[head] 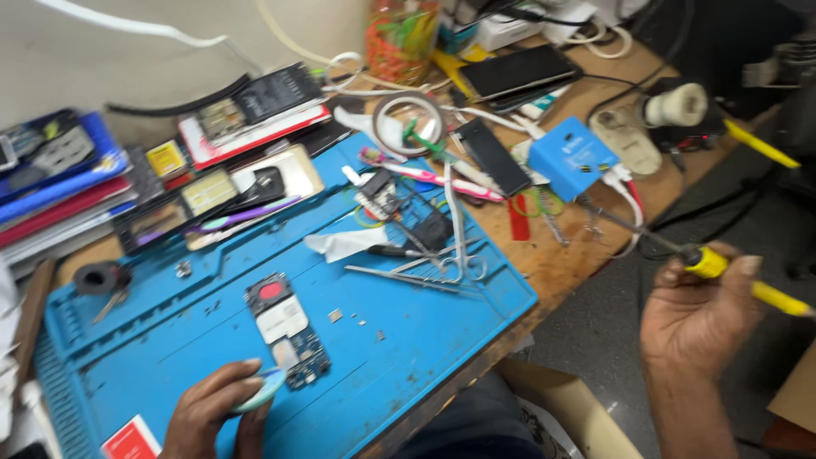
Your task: The person uses a soldering iron on a phone circuit board, wipes the board with a cloth and liquid from a bottle, and applies a substance from a syringe.
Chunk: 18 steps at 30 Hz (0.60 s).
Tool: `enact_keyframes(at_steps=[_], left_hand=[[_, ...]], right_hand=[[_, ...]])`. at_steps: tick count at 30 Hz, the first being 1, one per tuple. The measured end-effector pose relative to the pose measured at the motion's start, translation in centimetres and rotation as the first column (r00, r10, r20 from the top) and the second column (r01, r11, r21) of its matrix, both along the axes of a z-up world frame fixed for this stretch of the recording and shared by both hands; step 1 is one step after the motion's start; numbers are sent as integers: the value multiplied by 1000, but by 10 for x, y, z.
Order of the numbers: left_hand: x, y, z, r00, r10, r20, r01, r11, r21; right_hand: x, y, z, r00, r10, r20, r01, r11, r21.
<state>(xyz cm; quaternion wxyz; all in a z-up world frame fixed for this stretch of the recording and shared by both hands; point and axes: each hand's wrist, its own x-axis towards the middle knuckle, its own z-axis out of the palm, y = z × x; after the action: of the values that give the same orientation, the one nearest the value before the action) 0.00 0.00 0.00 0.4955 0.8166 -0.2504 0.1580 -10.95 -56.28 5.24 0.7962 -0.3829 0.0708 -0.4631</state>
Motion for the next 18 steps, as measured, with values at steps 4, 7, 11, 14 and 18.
enact_keyframes(at_steps=[4,7,11,14,18], left_hand=[[45,49,-68,993,-37,-110,61,974,218],[72,57,-97,992,36,-117,-2,959,284],[86,52,-87,974,176,-144,-79,857,509],[90,33,-39,977,191,-95,-104,814,572],[59,-8,60,984,176,7,-159,874,460]], right_hand=[[0,5,-13,981,-90,-170,115,983,144],[7,8,-19,964,-71,-257,136,960,245],[13,9,-25,959,-45,-281,125,953,276],[16,7,-32,962,-17,-272,99,952,289],[15,-5,-45,975,72,-210,-2,949,315]])
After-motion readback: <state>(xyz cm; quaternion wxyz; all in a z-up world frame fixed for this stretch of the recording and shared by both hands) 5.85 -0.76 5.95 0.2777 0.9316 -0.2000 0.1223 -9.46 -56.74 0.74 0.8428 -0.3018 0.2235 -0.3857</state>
